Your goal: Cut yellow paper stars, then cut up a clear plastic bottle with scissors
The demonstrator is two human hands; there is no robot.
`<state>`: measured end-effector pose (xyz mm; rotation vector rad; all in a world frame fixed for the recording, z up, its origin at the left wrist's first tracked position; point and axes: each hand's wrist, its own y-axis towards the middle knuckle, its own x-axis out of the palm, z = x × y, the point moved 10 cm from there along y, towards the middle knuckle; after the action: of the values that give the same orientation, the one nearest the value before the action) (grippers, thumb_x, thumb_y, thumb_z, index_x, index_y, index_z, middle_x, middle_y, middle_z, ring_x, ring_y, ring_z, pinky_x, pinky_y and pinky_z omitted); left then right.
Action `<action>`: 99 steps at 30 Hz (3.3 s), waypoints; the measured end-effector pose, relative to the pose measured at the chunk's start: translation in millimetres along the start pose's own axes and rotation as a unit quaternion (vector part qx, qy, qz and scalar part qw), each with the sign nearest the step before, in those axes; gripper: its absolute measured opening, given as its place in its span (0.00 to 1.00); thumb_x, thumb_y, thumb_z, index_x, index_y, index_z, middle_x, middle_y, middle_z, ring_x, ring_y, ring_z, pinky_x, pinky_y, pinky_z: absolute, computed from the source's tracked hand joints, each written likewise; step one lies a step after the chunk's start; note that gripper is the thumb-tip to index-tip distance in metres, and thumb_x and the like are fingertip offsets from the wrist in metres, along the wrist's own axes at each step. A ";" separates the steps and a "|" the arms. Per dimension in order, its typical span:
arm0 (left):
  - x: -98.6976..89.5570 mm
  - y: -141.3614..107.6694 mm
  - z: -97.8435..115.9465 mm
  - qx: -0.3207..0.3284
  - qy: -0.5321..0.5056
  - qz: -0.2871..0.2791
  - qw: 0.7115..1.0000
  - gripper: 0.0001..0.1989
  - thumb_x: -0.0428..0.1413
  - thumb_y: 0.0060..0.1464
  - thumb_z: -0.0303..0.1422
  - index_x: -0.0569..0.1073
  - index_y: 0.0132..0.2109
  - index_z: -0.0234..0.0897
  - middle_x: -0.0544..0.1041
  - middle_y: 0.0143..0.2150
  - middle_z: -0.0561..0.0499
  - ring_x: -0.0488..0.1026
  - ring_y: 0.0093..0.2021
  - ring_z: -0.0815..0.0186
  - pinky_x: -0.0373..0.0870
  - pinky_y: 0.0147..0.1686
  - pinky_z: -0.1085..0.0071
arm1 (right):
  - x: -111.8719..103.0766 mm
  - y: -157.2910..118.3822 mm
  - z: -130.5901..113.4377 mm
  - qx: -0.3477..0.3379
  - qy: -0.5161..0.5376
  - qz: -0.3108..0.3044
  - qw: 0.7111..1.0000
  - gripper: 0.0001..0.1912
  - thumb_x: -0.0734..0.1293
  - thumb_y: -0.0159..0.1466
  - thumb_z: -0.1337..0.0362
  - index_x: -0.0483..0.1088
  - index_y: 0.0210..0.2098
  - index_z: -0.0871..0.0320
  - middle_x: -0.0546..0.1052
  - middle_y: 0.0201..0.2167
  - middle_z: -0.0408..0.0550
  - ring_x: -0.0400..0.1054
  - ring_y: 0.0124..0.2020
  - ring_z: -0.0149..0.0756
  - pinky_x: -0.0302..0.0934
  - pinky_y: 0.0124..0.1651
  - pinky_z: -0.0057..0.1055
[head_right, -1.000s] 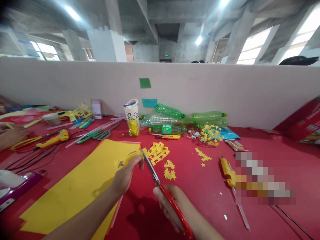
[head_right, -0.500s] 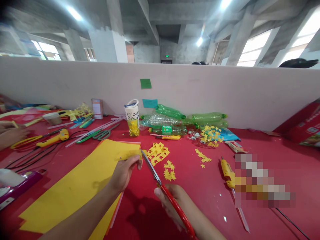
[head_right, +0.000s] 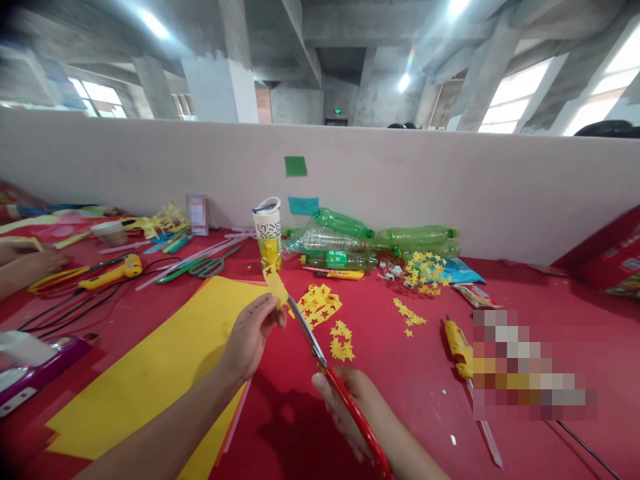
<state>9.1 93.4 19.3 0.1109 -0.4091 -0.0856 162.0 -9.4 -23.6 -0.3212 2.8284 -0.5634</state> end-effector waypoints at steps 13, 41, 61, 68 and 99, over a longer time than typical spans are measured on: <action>3.9 1.7 7.7 0.025 0.015 -0.040 0.999 0.08 0.53 0.56 0.31 0.71 0.29 0.35 0.68 0.25 0.54 0.63 0.29 0.71 0.61 0.34 0.73 | 1.5 -1.3 0.4 0.009 -0.041 -0.007 0.999 0.30 0.61 0.54 0.33 0.55 0.23 0.55 0.55 0.12 0.32 0.49 0.10 0.20 0.45 0.12 0.18; 5.3 9.5 5.7 -0.026 0.028 -0.121 0.992 0.08 0.55 0.49 0.29 0.71 0.24 0.33 0.67 0.20 0.54 0.62 0.23 0.72 0.57 0.27 0.72 | 5.1 -4.7 -4.2 -0.020 -0.075 -0.083 0.993 0.36 0.55 0.50 0.26 0.56 0.25 0.56 0.54 0.13 0.32 0.48 0.12 0.20 0.46 0.13 0.18; 2.0 11.3 2.8 -0.025 0.073 -0.125 0.989 0.09 0.55 0.48 0.31 0.69 0.22 0.34 0.67 0.19 0.55 0.62 0.22 0.72 0.57 0.28 0.72 | -1.4 3.8 7.0 0.012 -0.077 -0.074 0.994 0.32 0.58 0.54 0.30 0.57 0.23 0.56 0.57 0.11 0.32 0.49 0.09 0.20 0.47 0.09 0.16; 3.1 11.6 4.1 -0.029 0.070 -0.122 0.990 0.10 0.56 0.47 0.31 0.69 0.21 0.34 0.67 0.18 0.55 0.62 0.21 0.72 0.57 0.27 0.72 | -3.9 3.4 5.9 0.004 -0.094 -0.070 0.993 0.30 0.58 0.58 0.34 0.57 0.23 0.56 0.55 0.10 0.32 0.49 0.09 0.20 0.47 0.09 0.17; 7.7 3.4 4.6 0.021 0.108 -0.094 0.989 0.13 0.53 0.54 0.34 0.71 0.23 0.35 0.69 0.21 0.53 0.65 0.27 0.68 0.61 0.34 0.70 | 3.0 4.7 12.3 -0.008 -0.035 -0.077 0.996 0.31 0.58 0.56 0.33 0.60 0.26 0.57 0.60 0.13 0.33 0.51 0.09 0.20 0.47 0.12 0.17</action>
<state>14.6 95.5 26.9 0.1980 -0.1828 -0.2489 161.7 -10.2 -37.0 -0.5533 2.7585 -0.5501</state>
